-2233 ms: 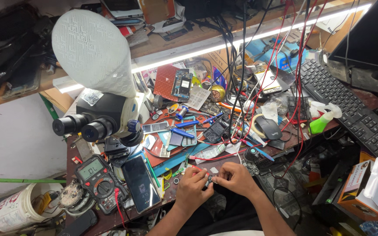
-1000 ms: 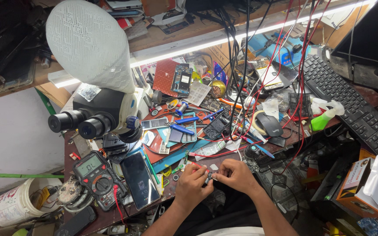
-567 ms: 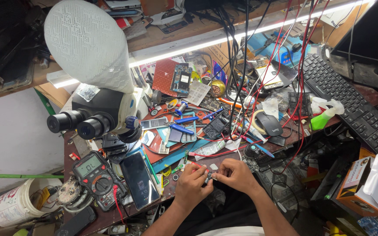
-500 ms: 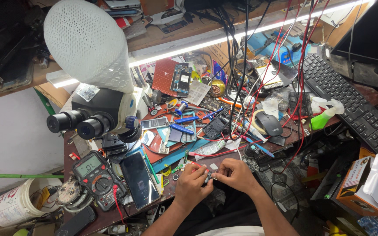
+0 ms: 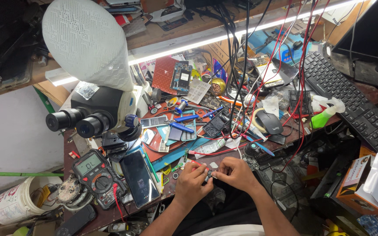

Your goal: The person repairs a phone motherboard at a cluttered workbench. They use tweezers to handle small components on the circuit board, apply a soldering iron to the board, and manipulate a small red part and a white connector while a multimeter and microscope sit nearby.

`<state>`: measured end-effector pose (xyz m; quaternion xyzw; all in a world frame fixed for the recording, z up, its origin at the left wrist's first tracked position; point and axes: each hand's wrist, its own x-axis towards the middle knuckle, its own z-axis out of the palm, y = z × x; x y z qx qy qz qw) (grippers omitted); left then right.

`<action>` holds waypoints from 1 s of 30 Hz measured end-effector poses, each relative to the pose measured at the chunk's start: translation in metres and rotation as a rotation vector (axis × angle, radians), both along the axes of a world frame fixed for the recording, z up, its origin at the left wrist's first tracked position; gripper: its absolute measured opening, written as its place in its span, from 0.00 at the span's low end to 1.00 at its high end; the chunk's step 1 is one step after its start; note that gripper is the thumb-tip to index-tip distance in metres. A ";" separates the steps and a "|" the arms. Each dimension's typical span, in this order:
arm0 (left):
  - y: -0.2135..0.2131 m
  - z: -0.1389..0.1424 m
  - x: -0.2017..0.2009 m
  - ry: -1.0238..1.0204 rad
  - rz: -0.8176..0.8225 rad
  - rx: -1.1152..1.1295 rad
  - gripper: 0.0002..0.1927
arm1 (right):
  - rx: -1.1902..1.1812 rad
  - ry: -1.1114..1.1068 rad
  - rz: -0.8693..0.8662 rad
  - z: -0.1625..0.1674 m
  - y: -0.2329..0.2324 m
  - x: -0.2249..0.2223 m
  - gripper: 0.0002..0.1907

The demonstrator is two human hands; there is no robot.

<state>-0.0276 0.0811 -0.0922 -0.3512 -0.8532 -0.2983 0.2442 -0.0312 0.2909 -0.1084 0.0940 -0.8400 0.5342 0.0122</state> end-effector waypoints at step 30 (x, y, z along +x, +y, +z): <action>0.000 0.002 -0.001 0.019 -0.001 -0.014 0.17 | -0.007 0.017 0.008 -0.001 0.000 -0.002 0.18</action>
